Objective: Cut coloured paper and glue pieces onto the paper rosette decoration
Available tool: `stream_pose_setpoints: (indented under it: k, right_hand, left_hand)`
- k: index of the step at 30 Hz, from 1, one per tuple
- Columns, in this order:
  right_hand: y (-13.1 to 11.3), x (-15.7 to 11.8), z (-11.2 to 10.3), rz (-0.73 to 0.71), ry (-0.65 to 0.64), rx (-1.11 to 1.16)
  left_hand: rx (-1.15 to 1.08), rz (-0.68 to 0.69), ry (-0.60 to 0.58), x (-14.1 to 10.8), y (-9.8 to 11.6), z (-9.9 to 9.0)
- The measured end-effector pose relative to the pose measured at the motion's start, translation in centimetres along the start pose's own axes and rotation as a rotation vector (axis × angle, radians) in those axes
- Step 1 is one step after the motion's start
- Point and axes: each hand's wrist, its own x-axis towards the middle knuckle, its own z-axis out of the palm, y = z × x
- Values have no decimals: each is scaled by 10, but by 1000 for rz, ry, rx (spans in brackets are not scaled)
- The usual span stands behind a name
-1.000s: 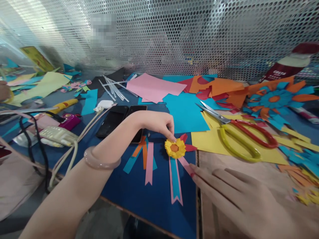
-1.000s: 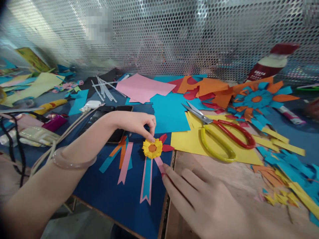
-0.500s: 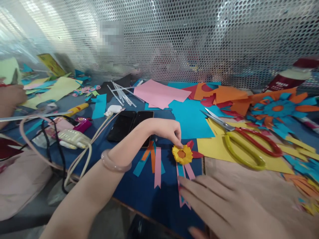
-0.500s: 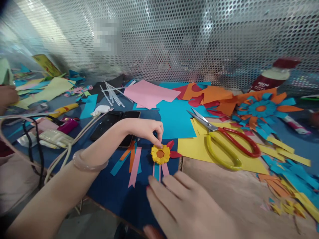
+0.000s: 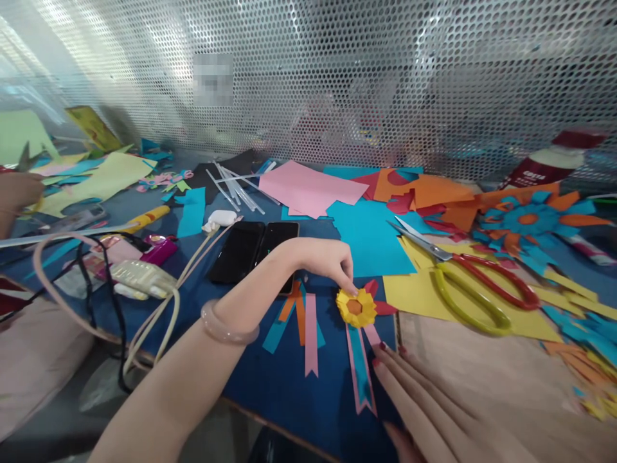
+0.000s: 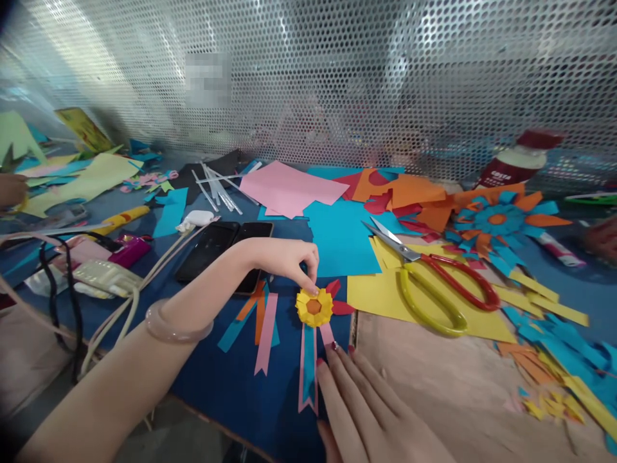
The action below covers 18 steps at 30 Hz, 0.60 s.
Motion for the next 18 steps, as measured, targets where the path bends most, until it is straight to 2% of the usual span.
stream_pose_setpoints:
  k: [3,6,11,18]
  right_hand:
    - [14,6,-1,-98,-51,57]
    - [19,7,0,-99,-58,67]
    - [11,11,0,-42,-36,63]
    - [-7,45,17,-257,-105,185]
  left_hand:
    - [-17,22,-5,0,0,0]
    - [-17,8,-5,0,1,0]
    - [0,-28,-4,0,3,1]
    - [35,-16,-7,-1,5,0]
